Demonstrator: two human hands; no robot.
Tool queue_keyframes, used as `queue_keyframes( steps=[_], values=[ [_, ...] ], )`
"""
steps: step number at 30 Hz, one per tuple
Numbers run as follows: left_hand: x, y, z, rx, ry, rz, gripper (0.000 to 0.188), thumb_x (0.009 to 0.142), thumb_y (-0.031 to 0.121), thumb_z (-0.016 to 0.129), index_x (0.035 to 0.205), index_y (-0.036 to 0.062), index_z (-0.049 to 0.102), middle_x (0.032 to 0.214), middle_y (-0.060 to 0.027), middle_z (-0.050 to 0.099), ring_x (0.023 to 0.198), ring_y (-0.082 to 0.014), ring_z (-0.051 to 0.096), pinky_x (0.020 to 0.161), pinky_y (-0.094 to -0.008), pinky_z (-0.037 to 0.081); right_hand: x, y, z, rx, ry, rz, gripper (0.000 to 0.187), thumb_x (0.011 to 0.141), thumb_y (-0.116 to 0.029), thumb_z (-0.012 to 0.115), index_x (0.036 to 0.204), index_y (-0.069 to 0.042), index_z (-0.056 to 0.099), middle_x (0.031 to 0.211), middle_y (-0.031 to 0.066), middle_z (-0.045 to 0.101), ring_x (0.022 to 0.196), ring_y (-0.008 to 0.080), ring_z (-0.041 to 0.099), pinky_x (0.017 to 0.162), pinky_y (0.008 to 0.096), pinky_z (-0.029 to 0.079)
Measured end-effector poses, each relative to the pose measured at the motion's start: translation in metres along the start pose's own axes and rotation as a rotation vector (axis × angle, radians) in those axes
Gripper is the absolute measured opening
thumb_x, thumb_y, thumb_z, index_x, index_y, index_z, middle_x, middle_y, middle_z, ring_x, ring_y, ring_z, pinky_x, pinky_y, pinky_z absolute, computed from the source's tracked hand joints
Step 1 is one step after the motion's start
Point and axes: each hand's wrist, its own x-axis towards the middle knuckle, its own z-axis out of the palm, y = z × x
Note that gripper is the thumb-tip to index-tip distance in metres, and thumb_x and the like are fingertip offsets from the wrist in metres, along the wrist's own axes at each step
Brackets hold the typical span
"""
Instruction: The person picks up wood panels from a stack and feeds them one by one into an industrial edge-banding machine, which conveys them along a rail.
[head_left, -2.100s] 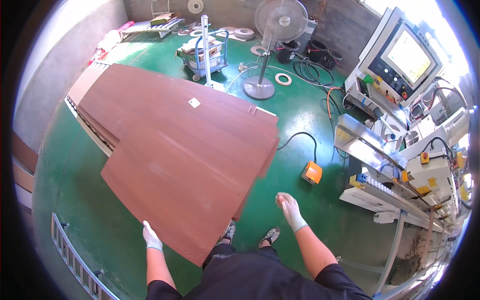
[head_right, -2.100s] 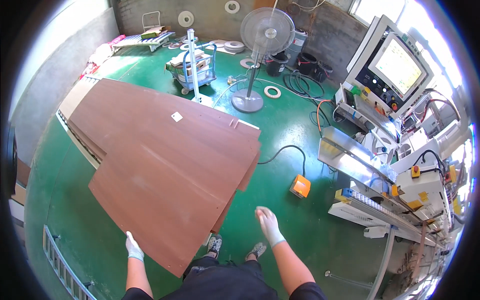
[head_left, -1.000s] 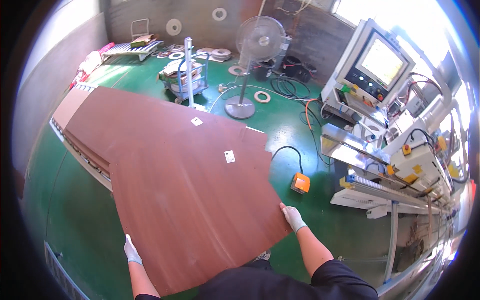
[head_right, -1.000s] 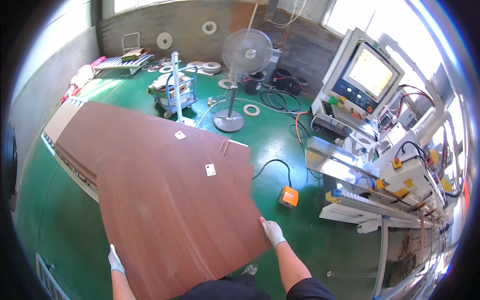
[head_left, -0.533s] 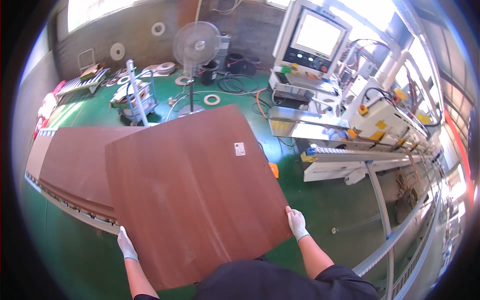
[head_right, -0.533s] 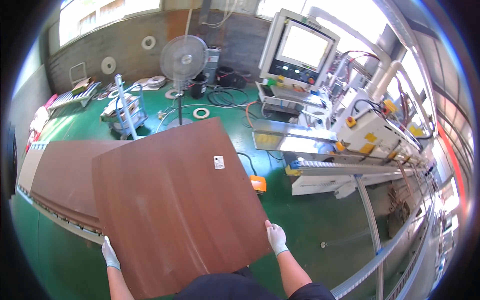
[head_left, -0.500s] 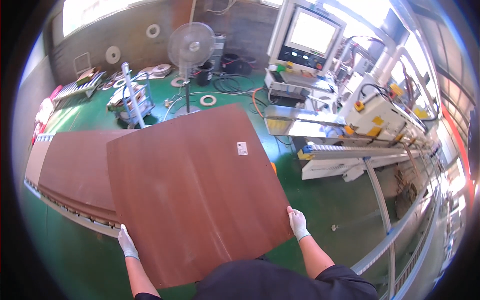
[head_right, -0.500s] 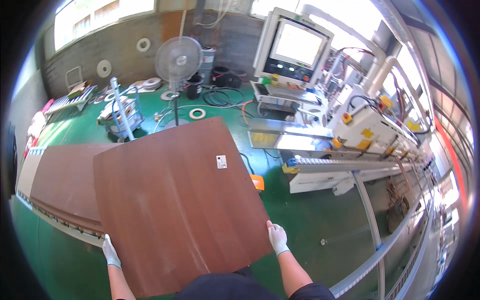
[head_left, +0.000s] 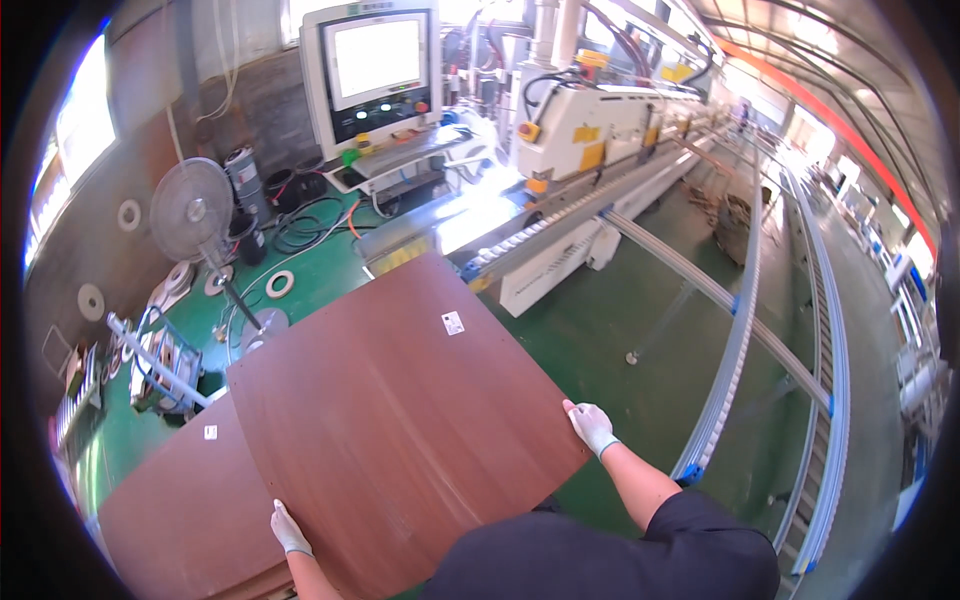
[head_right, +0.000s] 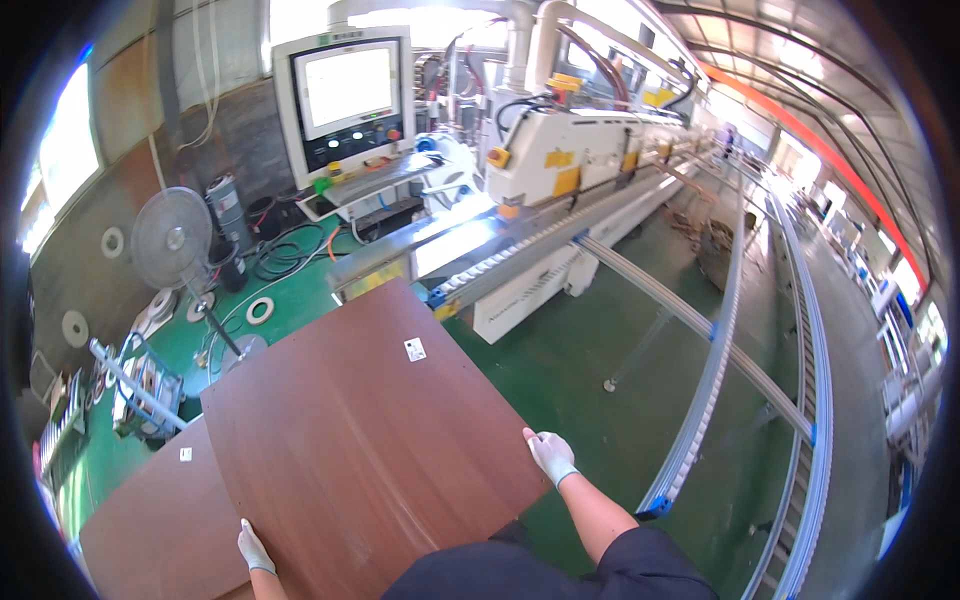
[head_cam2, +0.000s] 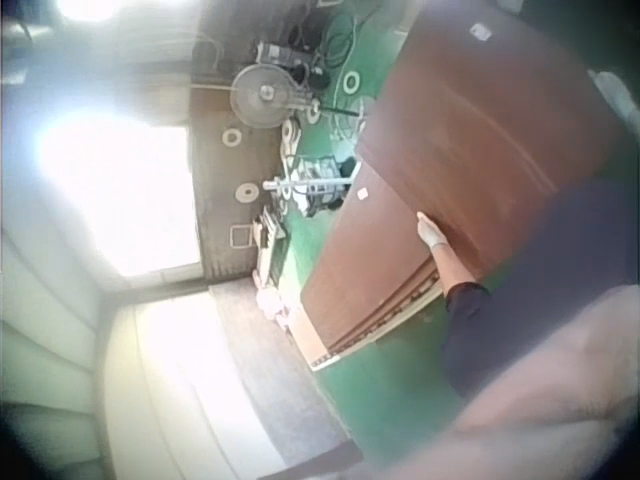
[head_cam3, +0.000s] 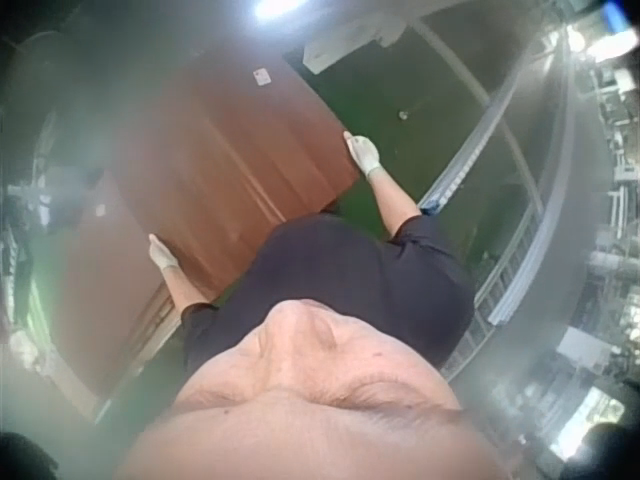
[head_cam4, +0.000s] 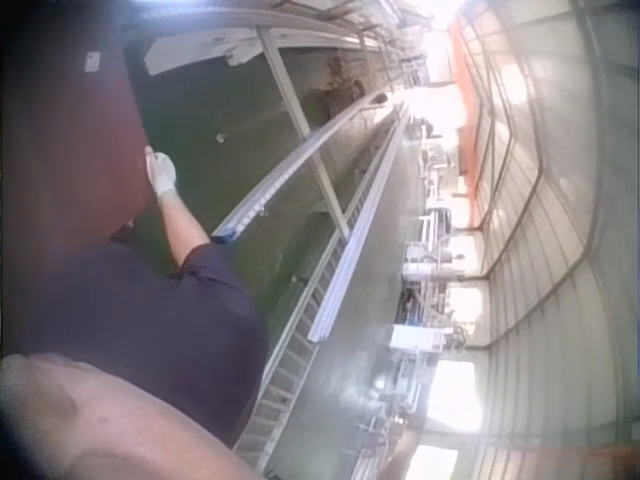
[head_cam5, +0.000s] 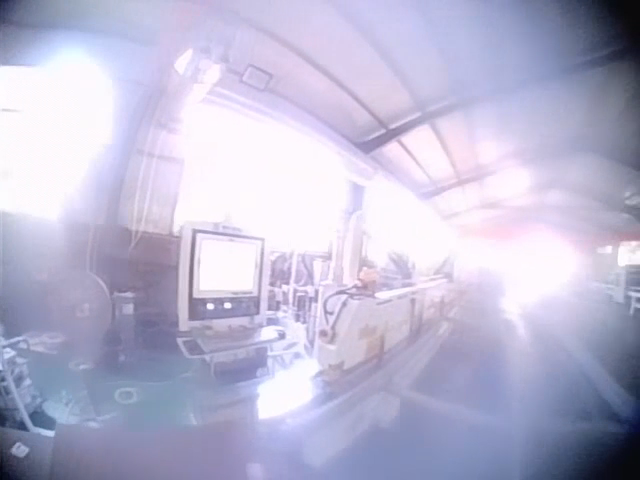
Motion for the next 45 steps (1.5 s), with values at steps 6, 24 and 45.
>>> queue_keyframes(
  steps=[6, 24, 45],
  values=[
    [0.010, 0.011, 0.028, 0.040, -0.018, -0.045, 0.060, 0.111, 0.048, 0.046, 0.118, -0.0080, 0.068, 0.117, -0.0148, 0.071, 0.103, -0.0247, 0.064, 0.094, -0.0384, 0.052, 0.022, 0.000, -0.007, -0.024, -0.048, 0.064, 0.064, 0.104, -0.062, 0.043, 0.103, -0.008, 0.077, 0.107, 0.0221, 0.075, 0.107, 0.0435, 0.069, 0.094, 0.0513, 0.053],
    [-0.147, 0.108, 0.030, 0.053, -0.318, -0.282, 0.080, 0.109, 0.058, 0.042, 0.153, -0.0079, 0.046, 0.160, -0.0149, 0.047, 0.148, -0.0318, 0.041, 0.125, -0.0406, 0.029, 0.070, 0.103, 0.030, 1.275, -0.087, 0.342, 0.034, 0.102, -0.041, 0.065, 0.118, -0.011, 0.072, 0.106, 0.0055, 0.073, 0.088, 0.0178, 0.068, 0.066, 0.0345, 0.056],
    [-0.216, 0.139, 0.212, -0.216, -0.618, -0.381, 0.058, 0.114, 0.047, 0.042, 0.141, -0.0030, 0.055, 0.134, -0.0145, 0.064, 0.119, -0.0255, 0.063, 0.101, -0.0404, 0.055, -0.070, -0.055, 0.053, 1.129, -1.185, 0.314, 0.067, 0.101, -0.057, 0.061, 0.124, 0.006, 0.070, 0.118, 0.0194, 0.074, 0.098, 0.0270, 0.071, 0.087, 0.0383, 0.055]
  ],
)
